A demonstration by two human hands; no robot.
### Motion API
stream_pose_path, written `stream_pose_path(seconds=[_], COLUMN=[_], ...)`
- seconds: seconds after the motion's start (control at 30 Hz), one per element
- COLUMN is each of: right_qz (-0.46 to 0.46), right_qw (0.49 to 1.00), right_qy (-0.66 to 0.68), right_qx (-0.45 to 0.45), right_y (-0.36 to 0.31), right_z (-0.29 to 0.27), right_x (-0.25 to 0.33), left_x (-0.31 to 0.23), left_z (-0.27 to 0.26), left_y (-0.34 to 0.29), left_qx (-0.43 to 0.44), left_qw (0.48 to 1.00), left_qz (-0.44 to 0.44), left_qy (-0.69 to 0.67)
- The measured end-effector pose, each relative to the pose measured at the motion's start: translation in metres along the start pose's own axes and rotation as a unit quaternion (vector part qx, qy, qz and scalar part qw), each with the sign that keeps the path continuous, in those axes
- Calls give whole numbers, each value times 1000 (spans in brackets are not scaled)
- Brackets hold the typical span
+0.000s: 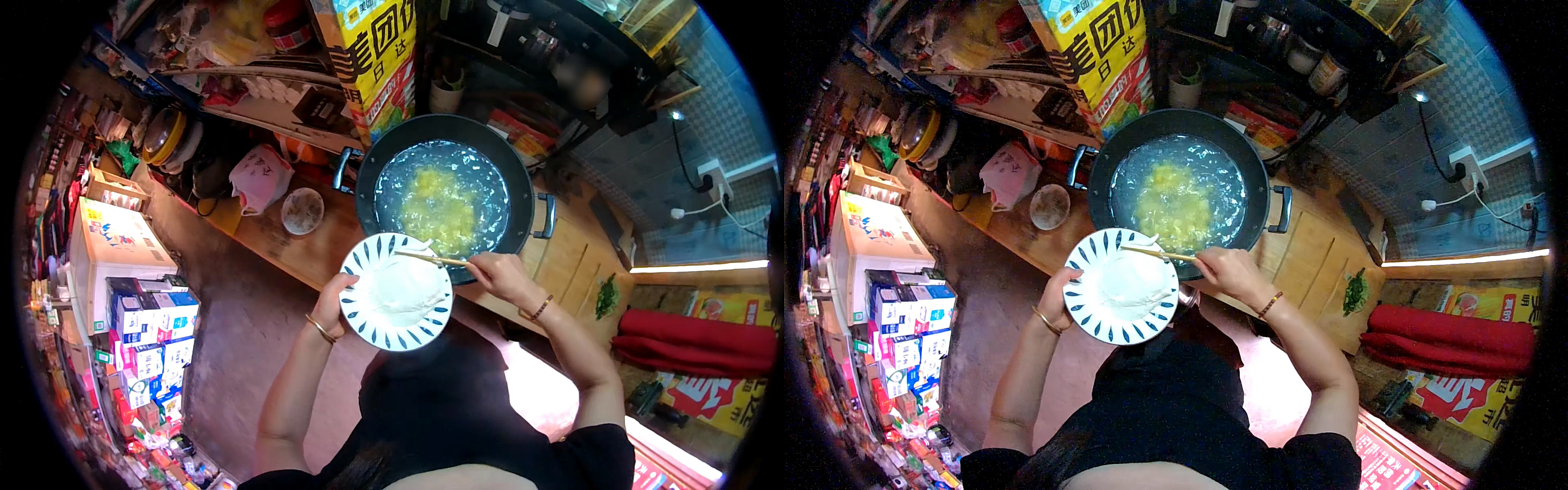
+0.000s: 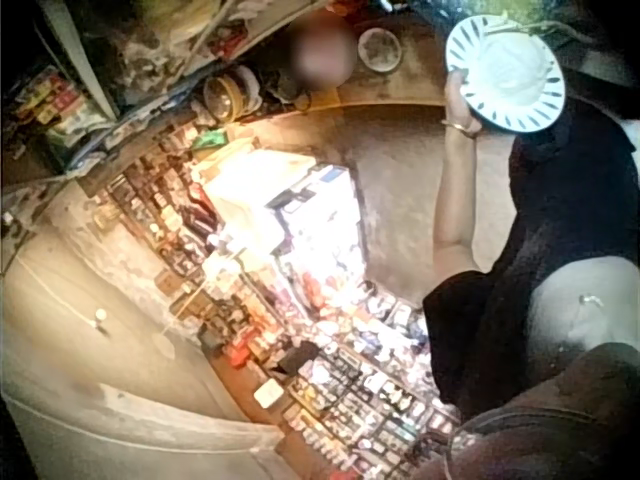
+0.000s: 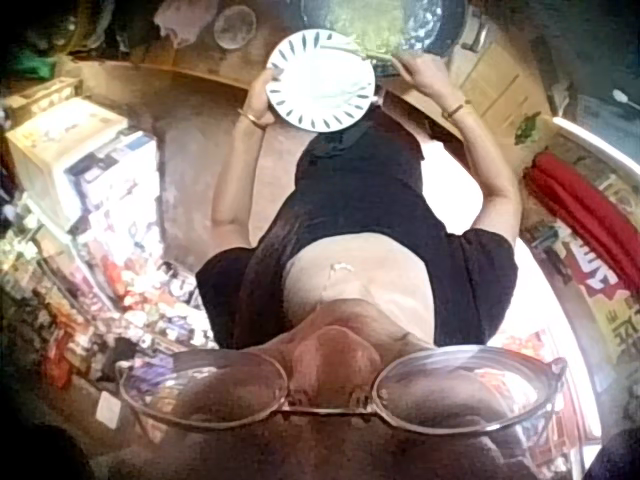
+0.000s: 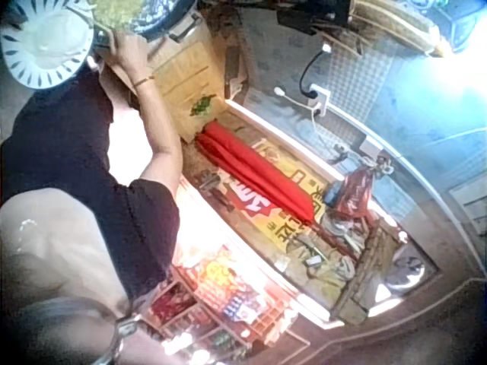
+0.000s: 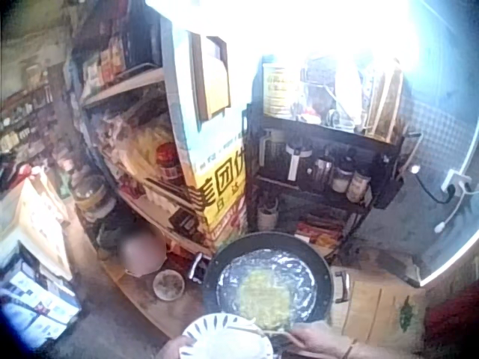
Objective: The person lifts a pot lid, stirs boiling contents in a wok with chopsticks, then repeatedly transfers cooked noodles from the wok to a plate. The person continues this transfer process throughout the clip.
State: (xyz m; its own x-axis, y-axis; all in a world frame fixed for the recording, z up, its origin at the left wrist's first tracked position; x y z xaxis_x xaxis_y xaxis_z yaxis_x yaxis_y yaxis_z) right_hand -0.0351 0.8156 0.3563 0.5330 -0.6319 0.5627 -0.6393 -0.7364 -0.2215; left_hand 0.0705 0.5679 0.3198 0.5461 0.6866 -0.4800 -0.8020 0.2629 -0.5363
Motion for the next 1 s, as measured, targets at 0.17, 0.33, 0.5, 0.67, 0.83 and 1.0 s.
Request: stream_pose_path(seconds=[0.17,0.33,0.5,0.67,0.83,1.0], right_qz=[21,21,21,-30,26,140], right_qw=[999,992,986,981,982,964], right_qy=[-50,-121,-163,-189,-186,-221], right_qx=[-8,-22,-21,-41,-23,53], right_y=[2,1,8,12,25,43], right_z=[13,7,-2,-13,-22,9], right_x=[-6,-7,-11,-26,-54,-75], left_x=[0,-1,-5,-9,-3,11], left_z=[3,-2,-11,-11,-9,-2], left_y=[0,1,6,7,5,5], left_qx=[8,3,7,16,14,15], left_qw=[1000,1000,998,996,998,1000], left_qz=[-1,-13,-28,-54,-45,4], left_qy=[-4,21,53,62,34,-25])
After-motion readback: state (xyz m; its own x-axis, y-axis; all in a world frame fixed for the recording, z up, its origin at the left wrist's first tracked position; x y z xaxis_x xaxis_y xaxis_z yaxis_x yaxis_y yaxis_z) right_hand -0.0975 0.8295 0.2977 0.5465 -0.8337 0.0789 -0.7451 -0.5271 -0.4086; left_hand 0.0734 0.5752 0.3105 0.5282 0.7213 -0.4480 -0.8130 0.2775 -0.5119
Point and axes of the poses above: each hand's wrist, its own y-axis towards the middle knuckle, its own z-axis out of the palm, x = y × z, the point moved 7 cm from there along y, towards the middle knuckle, and after that the axes turned 12 degrees about x, right-handed, at the moved point
